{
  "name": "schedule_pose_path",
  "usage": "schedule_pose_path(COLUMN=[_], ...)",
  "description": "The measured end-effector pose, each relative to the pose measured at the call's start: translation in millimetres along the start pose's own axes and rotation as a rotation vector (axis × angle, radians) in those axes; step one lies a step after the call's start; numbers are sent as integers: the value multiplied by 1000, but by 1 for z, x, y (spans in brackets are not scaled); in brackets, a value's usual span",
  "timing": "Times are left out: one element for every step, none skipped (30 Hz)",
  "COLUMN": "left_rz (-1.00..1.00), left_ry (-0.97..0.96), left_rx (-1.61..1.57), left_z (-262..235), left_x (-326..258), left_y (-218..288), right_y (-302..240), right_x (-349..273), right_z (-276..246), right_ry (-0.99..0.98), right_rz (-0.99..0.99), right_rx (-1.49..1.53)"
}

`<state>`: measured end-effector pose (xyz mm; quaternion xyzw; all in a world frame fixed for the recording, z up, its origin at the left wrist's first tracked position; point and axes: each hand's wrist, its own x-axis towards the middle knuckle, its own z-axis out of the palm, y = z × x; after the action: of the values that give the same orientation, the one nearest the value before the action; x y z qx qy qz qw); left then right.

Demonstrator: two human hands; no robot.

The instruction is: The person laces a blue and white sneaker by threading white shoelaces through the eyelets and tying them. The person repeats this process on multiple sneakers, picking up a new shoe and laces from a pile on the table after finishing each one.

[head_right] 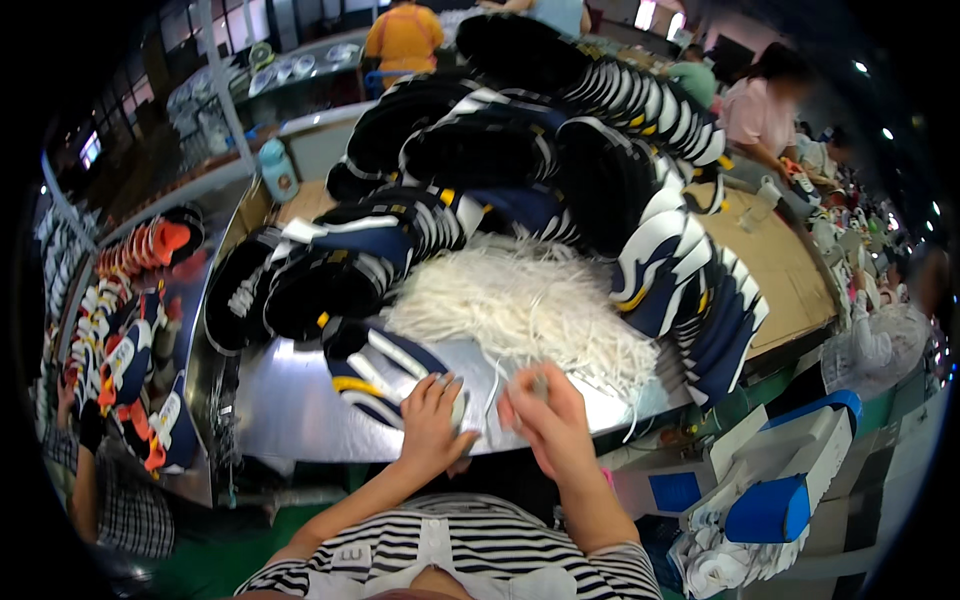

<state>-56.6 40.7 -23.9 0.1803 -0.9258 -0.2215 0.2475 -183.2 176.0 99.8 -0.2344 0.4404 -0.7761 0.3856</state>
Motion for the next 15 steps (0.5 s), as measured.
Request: schedule_pose_path(left_rz=[62,71,95,91,93,21,58,58,42,5,-75,-140,-270,-396,-742], left_ry=[37,65,111,145,198,191,120,60,-59,-179,-293,-362,-438,-527,-752], left_rx=[-59,-217,-202,-16,66,120,206,338,310,304,317,239,105,-47,-251], left_z=[-12,-26,-40,-56,-69,-76,-77,-87,-87,-91,-100,-103,-105,-100,-96], left_x=[2,4,6,11,14,16,19,20,33,42,43,46,51,56,61], left_y=[-5,-12,-21,-29,-40,-55,-68,-82,-84,-85,-92,-101,-118,-134,-138], right_y=[-10,-18,-17,-9,8,31,85,97,133,167,174,173,169,165,166], right_x=[-13,-24,-29,-25,-14,7,27,40,50,61,67,67,71,72,71], right_z=[-2,-7,-18,-11,-17,-10,-22,-10,-15,-22,-13,-8,-6,-7,-8], right_ry=[-90,-166,-139,-36,-86,-172,-208,-246,-207,-190,-170,-138,-100,-79,-55], right_rz=[-36,-73,-16,103,189,125,70,266,174,93,60,37,29,-3,-19], right_rx=[65,119,58,14,-89,-231,-246,-351,-356,-350,-346,-354,-459,-465,-469])
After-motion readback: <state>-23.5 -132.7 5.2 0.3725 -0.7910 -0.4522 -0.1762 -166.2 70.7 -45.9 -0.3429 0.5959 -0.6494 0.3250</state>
